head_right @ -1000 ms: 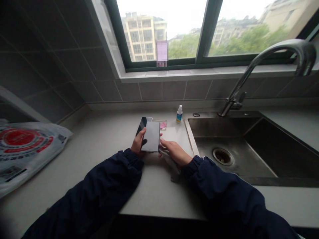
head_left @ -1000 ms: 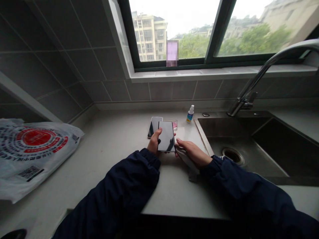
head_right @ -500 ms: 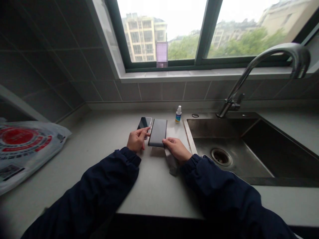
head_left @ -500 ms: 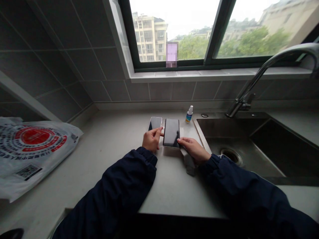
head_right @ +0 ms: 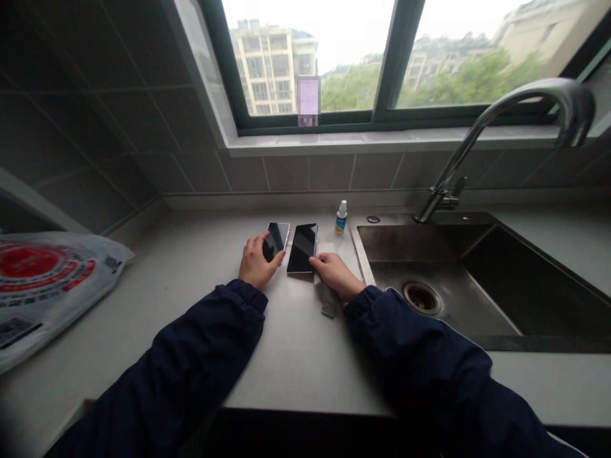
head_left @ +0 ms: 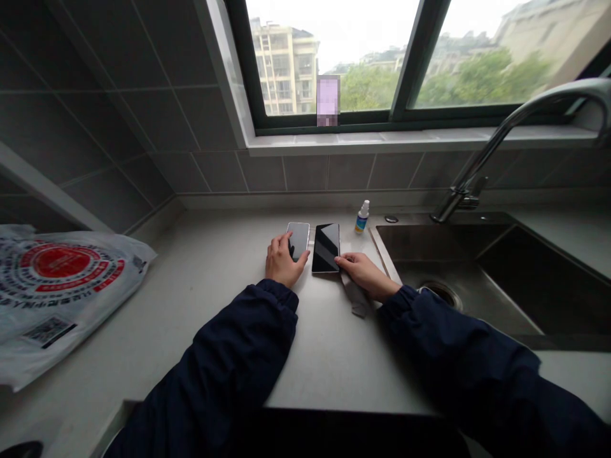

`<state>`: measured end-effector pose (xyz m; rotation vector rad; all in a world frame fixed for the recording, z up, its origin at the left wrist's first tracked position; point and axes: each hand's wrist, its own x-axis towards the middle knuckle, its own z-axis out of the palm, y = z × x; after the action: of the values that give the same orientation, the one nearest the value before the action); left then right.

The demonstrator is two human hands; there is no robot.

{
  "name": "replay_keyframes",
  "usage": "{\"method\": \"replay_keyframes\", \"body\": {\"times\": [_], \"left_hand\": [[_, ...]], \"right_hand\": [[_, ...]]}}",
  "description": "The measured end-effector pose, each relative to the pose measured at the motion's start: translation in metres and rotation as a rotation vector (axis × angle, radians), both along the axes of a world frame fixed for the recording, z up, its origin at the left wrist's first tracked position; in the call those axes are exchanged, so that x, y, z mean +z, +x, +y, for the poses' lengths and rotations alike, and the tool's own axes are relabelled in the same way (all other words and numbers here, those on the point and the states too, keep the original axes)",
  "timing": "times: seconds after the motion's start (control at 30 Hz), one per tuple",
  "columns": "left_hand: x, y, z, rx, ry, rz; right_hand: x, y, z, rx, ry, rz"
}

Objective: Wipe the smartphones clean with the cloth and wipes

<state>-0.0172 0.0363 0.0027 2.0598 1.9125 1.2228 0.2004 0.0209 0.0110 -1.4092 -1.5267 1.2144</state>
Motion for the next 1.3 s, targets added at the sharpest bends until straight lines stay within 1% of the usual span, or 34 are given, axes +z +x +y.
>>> {"method": "replay_keyframes", "body": {"times": [0.13,0.4,0.6,0.67,0.73,0.87,0.93,1.0,1.07,1.17,1.3], "left_hand": [[0.001,-0.002,0.002,-0.008,-0.061,-0.003],[0.002,-0.004,0.013,-0.011,-0.138,0.005],[0.010,-0.011,0.032,-0.024,-0.285,-0.142],[0.012,-0.015,0.038,-0.072,-0.284,-0.228],[0.013,-0.019,0.041,-0.078,-0.277,-0.339],[0.013,-0.024,0.042,-0.003,-0.299,-0.490],[0.012,-0.026,0.042,0.001,-0.312,-0.641],[0.010,-0.027,0.042,-0.040,-0.333,-0.842],[0.010,-0.028,0.043,-0.096,-0.367,-0.979],[0.015,-0.030,0.041,-0.138,-0.398,-1.061],[0.025,-0.025,0.033,-0.190,-0.393,-1.233]], "right_hand": [[0.003,-0.001,0.010,-0.003,0.020,-0.096],[0.006,-0.007,0.017,-0.076,0.209,-0.269],[0.005,-0.016,0.011,-0.102,0.294,-0.419],[0.005,-0.017,0.008,-0.098,0.310,-0.442],[0.005,-0.018,0.007,-0.105,0.319,-0.454],[0.005,-0.017,0.004,-0.135,0.318,-0.453],[0.005,-0.016,0.003,-0.144,0.318,-0.441],[0.005,-0.015,0.001,-0.149,0.318,-0.424],[0.006,-0.014,0.000,-0.153,0.317,-0.402],[0.006,-0.013,-0.001,-0.163,0.310,-0.355],[0.004,-0.007,-0.001,-0.204,0.272,-0.245]]}}
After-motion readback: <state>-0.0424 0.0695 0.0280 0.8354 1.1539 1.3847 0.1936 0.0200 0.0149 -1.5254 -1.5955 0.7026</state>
